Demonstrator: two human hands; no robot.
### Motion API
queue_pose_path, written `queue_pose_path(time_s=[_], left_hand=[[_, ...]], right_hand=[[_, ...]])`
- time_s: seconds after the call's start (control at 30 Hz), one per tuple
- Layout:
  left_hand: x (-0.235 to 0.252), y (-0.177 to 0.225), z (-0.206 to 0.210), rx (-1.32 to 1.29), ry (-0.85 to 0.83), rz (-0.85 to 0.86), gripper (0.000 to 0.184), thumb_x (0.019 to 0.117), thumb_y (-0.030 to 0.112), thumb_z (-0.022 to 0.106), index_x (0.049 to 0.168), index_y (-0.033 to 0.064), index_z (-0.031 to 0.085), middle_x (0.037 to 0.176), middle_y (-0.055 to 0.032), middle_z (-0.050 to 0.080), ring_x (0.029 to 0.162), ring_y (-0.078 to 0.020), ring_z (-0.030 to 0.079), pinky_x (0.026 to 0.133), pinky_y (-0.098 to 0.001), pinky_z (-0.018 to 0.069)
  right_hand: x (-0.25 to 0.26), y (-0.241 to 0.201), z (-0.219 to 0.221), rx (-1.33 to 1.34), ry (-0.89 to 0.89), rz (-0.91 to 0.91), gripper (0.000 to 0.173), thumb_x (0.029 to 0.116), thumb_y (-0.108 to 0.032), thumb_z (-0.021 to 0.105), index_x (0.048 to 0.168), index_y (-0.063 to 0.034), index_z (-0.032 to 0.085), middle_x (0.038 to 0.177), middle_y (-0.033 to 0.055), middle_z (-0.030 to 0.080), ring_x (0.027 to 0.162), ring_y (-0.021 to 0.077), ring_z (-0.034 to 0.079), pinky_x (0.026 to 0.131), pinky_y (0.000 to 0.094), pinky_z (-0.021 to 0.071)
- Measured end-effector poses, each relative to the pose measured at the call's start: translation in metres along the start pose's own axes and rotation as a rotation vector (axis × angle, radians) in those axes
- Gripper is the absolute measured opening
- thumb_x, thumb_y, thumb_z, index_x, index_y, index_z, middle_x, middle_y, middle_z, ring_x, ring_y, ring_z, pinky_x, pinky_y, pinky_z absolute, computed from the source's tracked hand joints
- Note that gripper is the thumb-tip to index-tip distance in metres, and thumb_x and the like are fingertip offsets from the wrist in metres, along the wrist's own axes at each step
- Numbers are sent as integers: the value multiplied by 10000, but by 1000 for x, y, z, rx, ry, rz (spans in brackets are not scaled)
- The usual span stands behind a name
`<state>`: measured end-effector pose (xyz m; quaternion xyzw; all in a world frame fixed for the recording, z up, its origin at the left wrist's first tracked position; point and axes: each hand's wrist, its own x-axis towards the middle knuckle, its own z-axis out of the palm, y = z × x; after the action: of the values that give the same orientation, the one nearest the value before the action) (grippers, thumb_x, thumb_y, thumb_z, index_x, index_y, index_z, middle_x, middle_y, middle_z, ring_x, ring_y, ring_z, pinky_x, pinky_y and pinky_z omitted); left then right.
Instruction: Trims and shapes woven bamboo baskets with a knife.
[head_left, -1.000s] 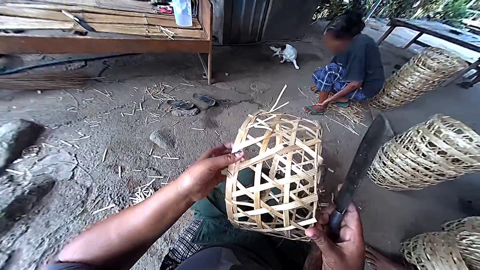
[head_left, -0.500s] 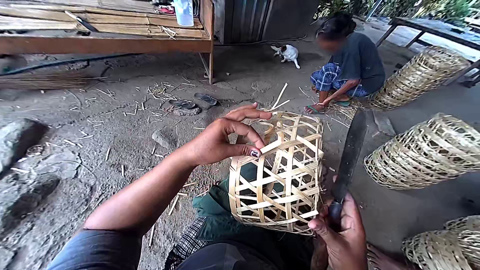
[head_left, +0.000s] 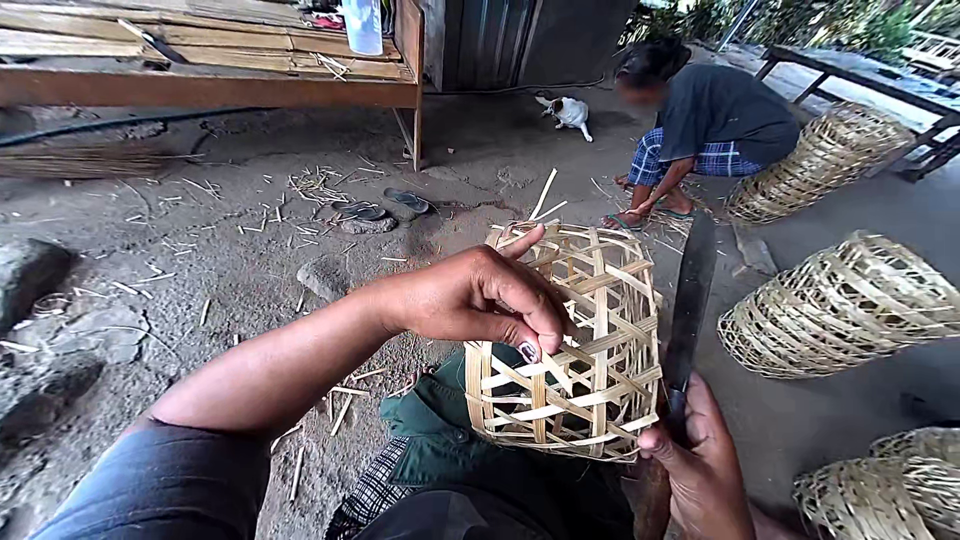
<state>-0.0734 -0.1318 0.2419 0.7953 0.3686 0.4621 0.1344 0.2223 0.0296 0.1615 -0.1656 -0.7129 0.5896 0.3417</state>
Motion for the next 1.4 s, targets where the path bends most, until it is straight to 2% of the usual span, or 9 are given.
queue_pose_path(time_s=[0.3, 0.43, 0.5, 0.57, 0.63, 0.73, 0.93, 1.07, 1.4], left_hand=[[13, -14, 18, 27, -88, -5, 178, 983, 191, 666, 974, 71, 797, 1001, -8, 768, 1157, -146, 673, 1245, -691, 78], [16, 1, 10, 308, 241, -65, 155, 955, 275, 711, 995, 162, 809, 1225, -7, 727, 1392, -245, 516, 1218, -738, 114], [8, 4, 12, 259, 523, -173, 353, 956, 341, 707, 1179, 70, 739, 1435, -95, 603, 1448, -296, 442, 1235, -612, 265], [-7, 4, 28, -34, 681, -414, 636, 993, 459, 612, 1481, 69, 496, 1550, -61, 485, 1421, -227, 471, 1159, -436, 441], [-18, 0, 50, -411, 689, -636, 645, 956, 463, 644, 1482, 122, 493, 1394, -35, 615, 1215, -185, 632, 1000, -387, 558], [-16, 2, 76, -754, 580, -620, 276, 1054, 127, 520, 1239, -5, 676, 1151, -130, 726, 999, -186, 720, 908, -353, 602], [10, 6, 88, -575, 675, -479, 254, 1062, 116, 527, 1205, -15, 691, 1043, -121, 740, 853, -153, 722, 772, -305, 615], [17, -1, 111, -581, 612, -469, 276, 1066, 143, 530, 1232, -21, 678, 1072, -119, 740, 845, -160, 719, 721, -296, 608], [20, 6, 149, -436, 539, -411, 227, 1048, 160, 587, 1183, 15, 700, 901, -1, 733, 701, -33, 637, 638, -188, 536]], right_hand=[[-3, 11, -16, 43, -18, -2, 1129, 772, -481, 869, 1563, 29, 244, 1118, -8, 620, 780, 20, 604, 615, 142, 530], [-4, 12, -26, 61, 69, 6, 1089, 796, -468, 855, 1543, 36, 244, 1018, -32, 628, 678, 5, 593, 510, 132, 498], [-5, 12, -31, 61, 100, 23, 1097, 787, -484, 856, 1547, 25, 249, 999, -36, 618, 658, 4, 582, 499, 130, 491], [-5, 12, -34, 71, 128, 47, 1094, 775, -482, 866, 1541, 19, 267, 975, -35, 627, 636, 2, 582, 480, 129, 487], [-5, 13, -35, 70, 127, 53, 1102, 775, -472, 867, 1547, 22, 257, 970, -30, 621, 636, 11, 578, 483, 137, 492], [-3, 9, -35, 14, 154, 16, 1041, 809, -420, 852, 1546, 40, 278, 956, -33, 623, 644, 18, 583, 500, 144, 502], [-2, -43, -34, 7, 144, -218, 613, 1095, -480, 401, 1503, -26, 340, 817, -23, 592, 560, 84, 548, 471, 216, 496], [-13, -71, -24, 198, -70, -119, 571, 1076, -469, 454, 1488, -74, 470, 779, -14, 625, 557, 62, 551, 483, 205, 491], [-10, -77, -14, 317, -375, 99, 487, 1100, -329, 469, 1520, -94, 397, 857, 24, 608, 616, 41, 553, 515, 161, 475]])
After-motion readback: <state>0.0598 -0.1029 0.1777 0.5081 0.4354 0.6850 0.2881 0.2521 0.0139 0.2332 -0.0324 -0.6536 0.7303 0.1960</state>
